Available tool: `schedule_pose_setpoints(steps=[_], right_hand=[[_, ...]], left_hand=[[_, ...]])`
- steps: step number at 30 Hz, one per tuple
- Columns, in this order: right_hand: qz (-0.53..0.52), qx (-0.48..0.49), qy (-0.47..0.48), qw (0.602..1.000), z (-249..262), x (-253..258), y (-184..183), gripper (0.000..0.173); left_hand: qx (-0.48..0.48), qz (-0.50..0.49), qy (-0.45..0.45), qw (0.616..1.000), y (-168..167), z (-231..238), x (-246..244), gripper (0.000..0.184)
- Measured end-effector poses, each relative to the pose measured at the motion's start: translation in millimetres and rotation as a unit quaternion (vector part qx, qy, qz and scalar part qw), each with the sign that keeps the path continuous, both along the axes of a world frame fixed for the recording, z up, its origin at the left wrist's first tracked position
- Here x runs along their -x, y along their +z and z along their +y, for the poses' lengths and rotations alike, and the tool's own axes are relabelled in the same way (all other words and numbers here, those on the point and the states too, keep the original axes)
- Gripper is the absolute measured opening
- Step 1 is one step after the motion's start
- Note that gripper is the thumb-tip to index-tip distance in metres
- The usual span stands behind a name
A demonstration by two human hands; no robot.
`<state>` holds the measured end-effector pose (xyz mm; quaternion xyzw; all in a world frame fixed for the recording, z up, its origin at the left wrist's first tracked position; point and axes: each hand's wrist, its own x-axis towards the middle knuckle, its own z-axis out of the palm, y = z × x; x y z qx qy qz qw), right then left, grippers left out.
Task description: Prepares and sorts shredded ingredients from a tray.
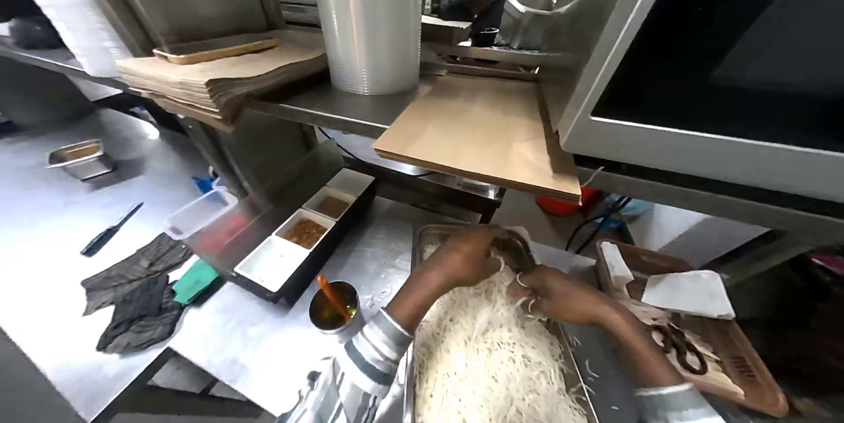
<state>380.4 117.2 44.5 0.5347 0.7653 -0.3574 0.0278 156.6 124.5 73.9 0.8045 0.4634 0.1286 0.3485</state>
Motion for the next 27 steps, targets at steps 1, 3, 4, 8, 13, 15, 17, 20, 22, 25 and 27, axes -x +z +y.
schedule_pose_setpoints(steps=[1,3,4,8,13,15,17,20,22,25,27], right_hand=[[-0.003,-0.012,-0.015,1.000,10.1,1.0,-6.3,0.027],[0.005,-0.049,-0.090,0.995,33.0,2.2,-26.3,0.031],[0.008,-0.057,-0.125,0.991,44.8,2.3,-42.5,0.039],[-0.027,-0.031,-0.168,0.985,75.9,9.1,-120.5,0.081],[0.106,0.077,-0.195,0.972,63.7,43.2,-127.8,0.081],[0.139,0.046,-0.200,0.969,59.8,42.6,-98.6,0.079],[0.159,-0.028,-0.201,0.966,58.8,36.9,-60.2,0.066],[0.171,-0.101,-0.197,0.960,51.1,33.2,-0.5,0.045],[0.121,-0.156,-0.172,0.965,35.9,32.7,32.4,0.043],[0.013,-0.203,-0.115,0.972,29.6,33.9,50.5,0.043],[-0.043,-0.194,-0.100,0.975,26.3,38.0,60.4,0.049]], left_hand=[[0.031,0.014,0.013,0.999,-16.1,8.8,2.9,0.036],[0.075,0.020,0.041,0.996,-53.1,26.1,9.6,0.044],[0.090,0.011,0.069,0.994,-74.0,33.3,11.5,0.045],[0.214,0.041,0.174,0.960,-139.7,42.5,4.4,0.055],[0.317,-0.154,0.270,0.896,-172.1,35.4,2.4,0.068],[0.326,-0.270,0.293,0.857,-155.4,31.7,-0.2,0.069],[0.313,-0.355,0.292,0.831,-125.2,31.3,-2.9,0.058],[0.290,-0.396,0.278,0.826,-85.3,43.0,-5.0,0.038],[0.246,-0.372,0.258,0.857,-72.1,50.9,-4.5,0.029],[0.155,-0.241,0.204,0.936,-60.0,49.8,0.7,0.039],[0.130,-0.168,0.151,0.966,-54.5,45.9,3.8,0.050]])
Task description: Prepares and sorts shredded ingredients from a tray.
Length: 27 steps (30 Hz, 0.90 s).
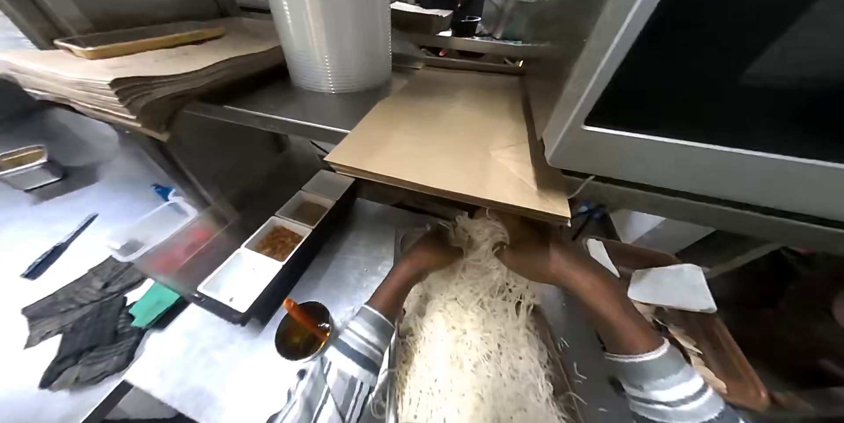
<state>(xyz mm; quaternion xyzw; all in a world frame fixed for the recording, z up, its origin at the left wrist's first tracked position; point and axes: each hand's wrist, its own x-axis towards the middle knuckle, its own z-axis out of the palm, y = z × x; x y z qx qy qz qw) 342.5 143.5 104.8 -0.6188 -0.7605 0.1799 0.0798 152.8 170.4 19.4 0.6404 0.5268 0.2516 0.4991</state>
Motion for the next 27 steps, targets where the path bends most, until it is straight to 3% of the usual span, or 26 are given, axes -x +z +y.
schedule_pose_setpoints(steps=[3,7,9,12,15,17,19,20,22,24,27], right_hand=[[0.023,-0.078,0.008,0.997,-9.3,0.8,-2.4,0.041],[0.028,-0.198,0.058,0.978,-19.1,2.0,-28.5,0.027],[0.013,-0.238,0.057,0.969,-38.1,10.6,-35.7,0.024],[-0.003,-0.057,0.100,0.993,-85.1,21.1,-55.7,0.025],[0.079,0.067,0.084,0.991,-111.5,-1.9,-80.4,0.029],[0.134,0.042,0.004,0.990,-111.8,-24.4,-88.6,0.030],[0.162,0.000,-0.088,0.983,-96.7,-35.9,-100.9,0.027],[0.164,0.017,-0.112,0.980,-86.3,-36.3,-109.0,0.028],[0.161,0.119,-0.107,0.974,-69.9,-28.4,-135.4,0.047],[0.172,0.184,-0.091,0.963,-66.6,-7.0,-164.6,0.064],[0.207,0.138,-0.123,0.961,-78.0,11.4,-163.0,0.054]], left_hand=[[0.006,-0.002,-0.017,1.000,8.0,-5.9,1.2,0.065],[0.127,-0.103,0.048,0.985,-1.9,-28.5,-6.0,0.045],[0.200,-0.163,0.074,0.963,-17.5,-45.6,-11.7,0.050],[0.295,-0.232,0.110,0.921,-48.6,-69.3,-12.2,0.058],[0.253,-0.143,0.100,0.952,-86.3,-88.7,-3.2,0.051],[0.196,-0.084,0.064,0.975,-100.7,-95.3,3.8,0.043],[0.157,-0.041,0.053,0.985,-98.0,-99.0,7.1,0.050],[0.146,-0.016,0.051,0.988,-94.9,-99.7,6.2,0.056],[0.135,0.023,0.045,0.990,-93.3,-99.5,0.0,0.061],[0.128,0.010,0.046,0.991,-96.2,-95.6,-5.0,0.053],[0.141,-0.101,0.113,0.978,-92.6,-95.1,-5.3,0.048]])
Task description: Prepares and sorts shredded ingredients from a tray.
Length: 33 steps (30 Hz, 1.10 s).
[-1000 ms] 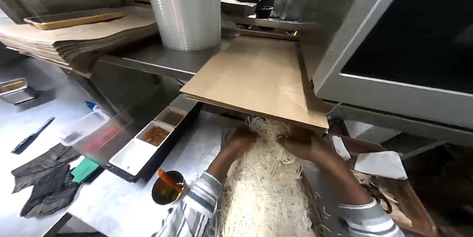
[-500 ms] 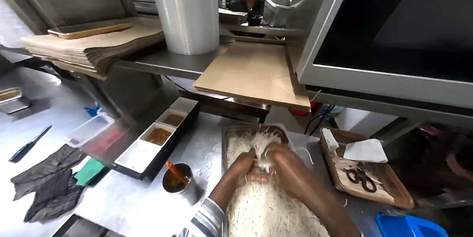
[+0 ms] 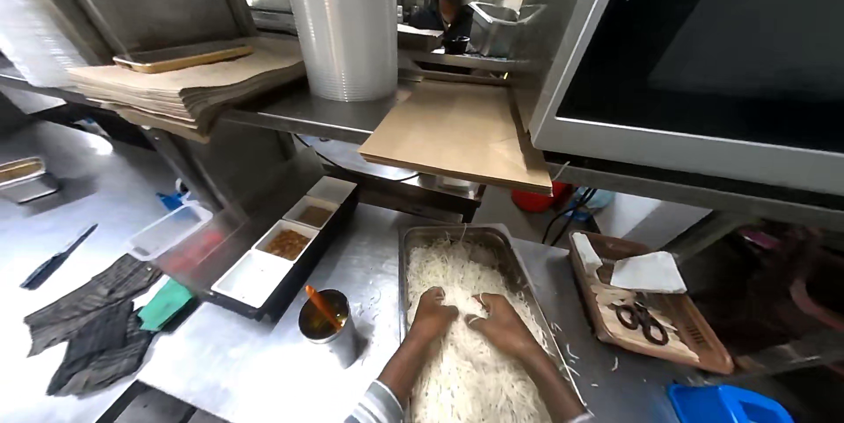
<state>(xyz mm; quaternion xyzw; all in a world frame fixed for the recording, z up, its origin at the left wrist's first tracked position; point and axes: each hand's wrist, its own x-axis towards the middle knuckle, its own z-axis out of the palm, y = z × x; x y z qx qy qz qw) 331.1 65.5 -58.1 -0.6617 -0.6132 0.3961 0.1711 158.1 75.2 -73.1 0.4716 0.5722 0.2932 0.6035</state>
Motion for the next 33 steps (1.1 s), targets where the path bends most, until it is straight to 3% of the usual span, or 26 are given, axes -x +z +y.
schedule_pose_setpoints(steps=[3,5,7,9,12,17,21,25,27,30,32,33], right_hand=[[-0.042,-0.116,-0.039,0.992,-8.3,-7.7,61.4,0.047],[-0.096,-0.197,-0.058,0.974,-10.1,-12.0,99.7,0.038],[-0.179,-0.211,-0.033,0.960,-8.7,-11.4,127.3,0.032],[-0.239,-0.231,-0.010,0.943,-9.5,-11.8,140.1,0.024],[-0.239,-0.340,-0.045,0.908,-10.1,-14.4,150.4,0.006],[-0.163,-0.310,-0.003,0.937,-10.8,-18.3,163.2,0.011],[-0.174,-0.259,0.025,0.950,-18.4,-25.7,148.9,0.010],[-0.164,-0.258,0.009,0.952,-22.2,-36.3,136.6,0.011],[-0.145,-0.160,0.028,0.976,-20.9,-36.9,131.5,0.024],[-0.095,-0.034,0.046,0.994,-2.1,-37.0,75.4,0.052],[-0.087,-0.004,0.048,0.995,2.8,-28.9,21.8,0.071],[-0.106,0.002,0.055,0.993,1.2,-20.5,6.1,0.070]], left_hand=[[-0.029,-0.062,0.070,0.995,26.9,8.2,0.1,0.050],[-0.092,0.000,0.041,0.995,46.3,19.3,2.2,0.047],[-0.166,0.127,-0.025,0.978,68.6,27.7,4.0,0.044],[-0.222,0.237,-0.065,0.943,85.7,30.8,2.5,0.038],[-0.277,0.288,-0.080,0.913,102.2,34.5,-2.2,0.032],[-0.349,0.307,-0.091,0.880,126.5,31.7,-10.1,0.025],[-0.338,0.267,-0.076,0.899,144.3,22.3,-13.3,0.032],[-0.297,0.136,-0.118,0.938,155.6,20.6,-7.4,0.034],[-0.286,0.062,-0.122,0.948,152.1,19.5,-2.9,0.034],[-0.277,0.003,-0.102,0.955,146.1,16.8,-1.4,0.029],[-0.272,0.037,-0.103,0.956,137.3,18.5,-1.3,0.027],[-0.270,0.083,-0.113,0.953,130.8,20.6,0.5,0.029]])
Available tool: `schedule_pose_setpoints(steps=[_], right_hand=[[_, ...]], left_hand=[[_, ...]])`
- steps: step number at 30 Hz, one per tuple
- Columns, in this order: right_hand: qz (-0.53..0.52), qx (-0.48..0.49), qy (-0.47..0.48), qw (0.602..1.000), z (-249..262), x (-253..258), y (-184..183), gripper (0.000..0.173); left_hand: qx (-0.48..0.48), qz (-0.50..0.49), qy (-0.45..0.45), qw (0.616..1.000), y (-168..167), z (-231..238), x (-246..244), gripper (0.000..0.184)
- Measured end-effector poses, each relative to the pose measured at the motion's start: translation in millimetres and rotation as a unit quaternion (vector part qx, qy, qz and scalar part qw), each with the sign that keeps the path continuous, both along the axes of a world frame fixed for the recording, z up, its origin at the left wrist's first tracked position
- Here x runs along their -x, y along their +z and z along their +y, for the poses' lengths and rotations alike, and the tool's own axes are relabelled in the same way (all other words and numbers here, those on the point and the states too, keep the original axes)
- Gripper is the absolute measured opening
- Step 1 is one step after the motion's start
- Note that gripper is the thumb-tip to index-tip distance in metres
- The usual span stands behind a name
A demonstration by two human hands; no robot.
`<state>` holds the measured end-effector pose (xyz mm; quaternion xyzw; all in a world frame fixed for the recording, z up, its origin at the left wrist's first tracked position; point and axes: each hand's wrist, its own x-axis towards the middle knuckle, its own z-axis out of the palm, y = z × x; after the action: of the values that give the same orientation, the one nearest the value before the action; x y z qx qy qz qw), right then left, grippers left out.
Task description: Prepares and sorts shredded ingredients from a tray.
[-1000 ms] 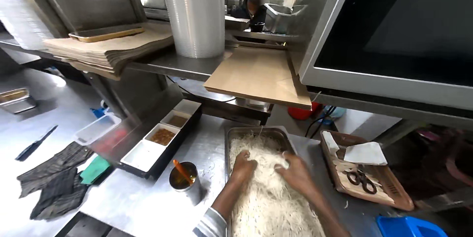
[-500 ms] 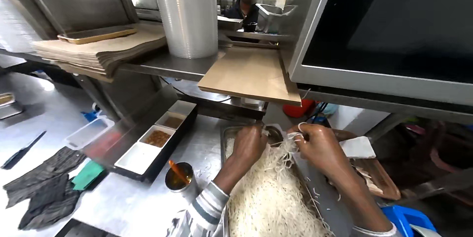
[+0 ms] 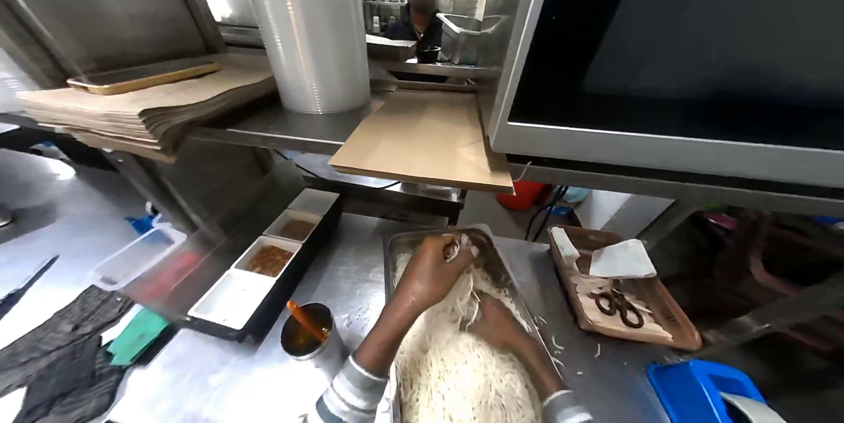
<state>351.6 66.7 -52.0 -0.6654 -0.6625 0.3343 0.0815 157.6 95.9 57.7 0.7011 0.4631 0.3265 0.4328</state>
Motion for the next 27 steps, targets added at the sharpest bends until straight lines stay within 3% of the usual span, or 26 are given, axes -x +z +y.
schedule_pose_setpoints(steps=[2,4,6,7,9,11,13,17,20,23,27], right_hand=[[-0.056,-0.002,-0.001,0.998,-3.5,11.9,-2.6,0.057],[-0.068,-0.049,-0.004,0.996,-1.9,9.3,17.6,0.049],[-0.063,-0.104,0.001,0.993,-1.8,3.3,52.4,0.043],[-0.060,-0.130,0.002,0.990,-3.1,1.3,71.1,0.040],[-0.061,-0.212,0.003,0.975,-8.9,-2.0,98.5,0.032],[-0.059,-0.327,-0.009,0.943,-16.1,-9.3,111.8,0.028],[-0.066,-0.378,-0.024,0.923,-21.3,-13.2,117.0,0.027],[-0.093,-0.335,-0.024,0.937,-31.5,-6.3,121.6,0.025],[-0.035,-0.350,-0.042,0.935,-33.1,-6.5,125.1,0.021],[0.003,-0.184,0.004,0.983,-35.9,-4.1,125.2,0.019],[0.070,-0.109,-0.015,0.991,-46.7,-12.5,113.1,0.029]], left_hand=[[0.020,0.116,-0.018,0.993,-12.8,1.4,5.3,0.038],[0.058,0.205,-0.052,0.976,-36.6,0.0,6.6,0.054],[0.083,0.245,-0.081,0.963,-71.5,-2.6,0.4,0.074],[0.082,0.239,-0.086,0.964,-86.4,-4.6,-3.8,0.076],[0.056,0.208,-0.073,0.974,-97.7,-10.0,-8.5,0.057],[0.031,0.168,-0.039,0.985,-87.6,-13.4,-8.4,0.042],[0.021,0.160,-0.018,0.987,-75.1,-14.3,-3.6,0.038],[0.062,0.244,-0.097,0.963,-43.2,-18.3,8.1,0.045],[0.062,0.163,-0.110,0.979,-28.5,-27.4,8.7,0.050],[0.067,0.073,-0.121,0.988,-34.8,-32.1,2.0,0.046],[0.041,0.099,-0.082,0.991,-68.7,-33.3,-3.3,0.039]])
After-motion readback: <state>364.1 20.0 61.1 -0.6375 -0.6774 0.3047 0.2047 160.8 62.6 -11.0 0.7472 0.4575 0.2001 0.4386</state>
